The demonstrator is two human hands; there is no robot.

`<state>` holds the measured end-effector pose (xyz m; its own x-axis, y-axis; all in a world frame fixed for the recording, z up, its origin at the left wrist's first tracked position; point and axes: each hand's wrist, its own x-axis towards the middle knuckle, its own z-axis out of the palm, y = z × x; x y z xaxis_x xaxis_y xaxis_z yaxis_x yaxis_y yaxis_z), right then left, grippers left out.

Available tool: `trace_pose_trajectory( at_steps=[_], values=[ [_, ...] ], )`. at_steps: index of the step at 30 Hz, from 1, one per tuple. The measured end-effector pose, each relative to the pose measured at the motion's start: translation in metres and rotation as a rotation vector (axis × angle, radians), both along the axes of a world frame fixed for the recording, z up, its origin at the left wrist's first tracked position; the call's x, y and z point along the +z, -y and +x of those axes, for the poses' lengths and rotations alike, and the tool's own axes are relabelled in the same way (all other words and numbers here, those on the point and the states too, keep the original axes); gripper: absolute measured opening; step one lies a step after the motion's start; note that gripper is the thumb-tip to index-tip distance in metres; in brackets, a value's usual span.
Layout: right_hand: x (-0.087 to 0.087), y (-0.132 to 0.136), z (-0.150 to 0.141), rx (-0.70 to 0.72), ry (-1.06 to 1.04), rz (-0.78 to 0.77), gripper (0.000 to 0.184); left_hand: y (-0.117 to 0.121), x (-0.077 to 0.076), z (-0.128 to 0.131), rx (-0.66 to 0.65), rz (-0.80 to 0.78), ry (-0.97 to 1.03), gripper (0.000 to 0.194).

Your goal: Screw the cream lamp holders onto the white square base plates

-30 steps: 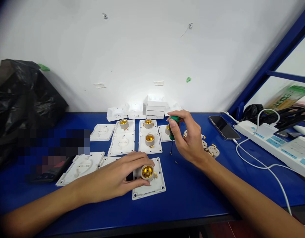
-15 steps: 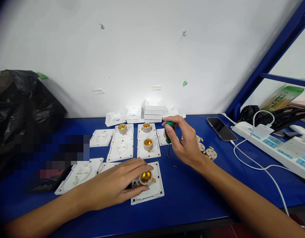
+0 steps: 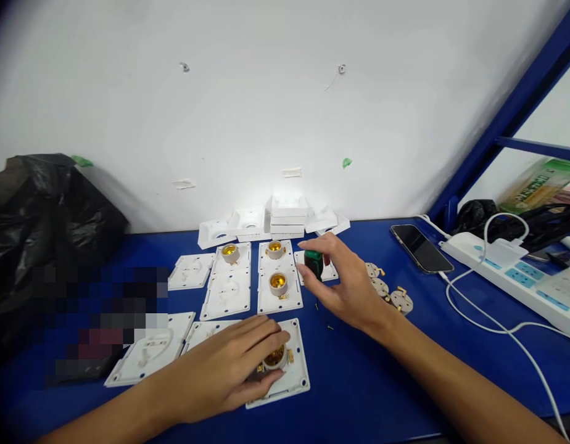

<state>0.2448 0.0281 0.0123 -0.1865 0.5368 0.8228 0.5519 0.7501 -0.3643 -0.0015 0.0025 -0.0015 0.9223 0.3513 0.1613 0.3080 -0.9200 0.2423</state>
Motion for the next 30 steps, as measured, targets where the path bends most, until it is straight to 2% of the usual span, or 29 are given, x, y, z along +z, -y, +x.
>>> trace_pose_trajectory(
  at_steps=[8, 15, 19, 25, 30],
  values=[
    [-0.008, -0.005, -0.001, 0.052, -0.037, 0.025, 0.041, 0.000, -0.006, -0.003, -0.041, 0.149, 0.010, 0.025],
    [-0.018, -0.004, 0.002, 0.088, -0.105, 0.048, 0.053, -0.003, -0.004, -0.003, -0.069, 0.149, 0.038, 0.020],
    [-0.018, -0.004, 0.005, 0.069, -0.081, 0.062, 0.048, -0.004, -0.003, -0.003, -0.073, 0.100, 0.024, 0.019],
    [-0.008, -0.003, 0.008, -0.027, -0.012, 0.098, 0.032, -0.006, -0.003, 0.000, -0.081, 0.076, 0.011, 0.018],
    [-0.005, -0.002, 0.009, -0.021, 0.033, 0.033, 0.026, -0.007, -0.003, 0.000, -0.085, 0.050, 0.035, 0.017]
  ],
)
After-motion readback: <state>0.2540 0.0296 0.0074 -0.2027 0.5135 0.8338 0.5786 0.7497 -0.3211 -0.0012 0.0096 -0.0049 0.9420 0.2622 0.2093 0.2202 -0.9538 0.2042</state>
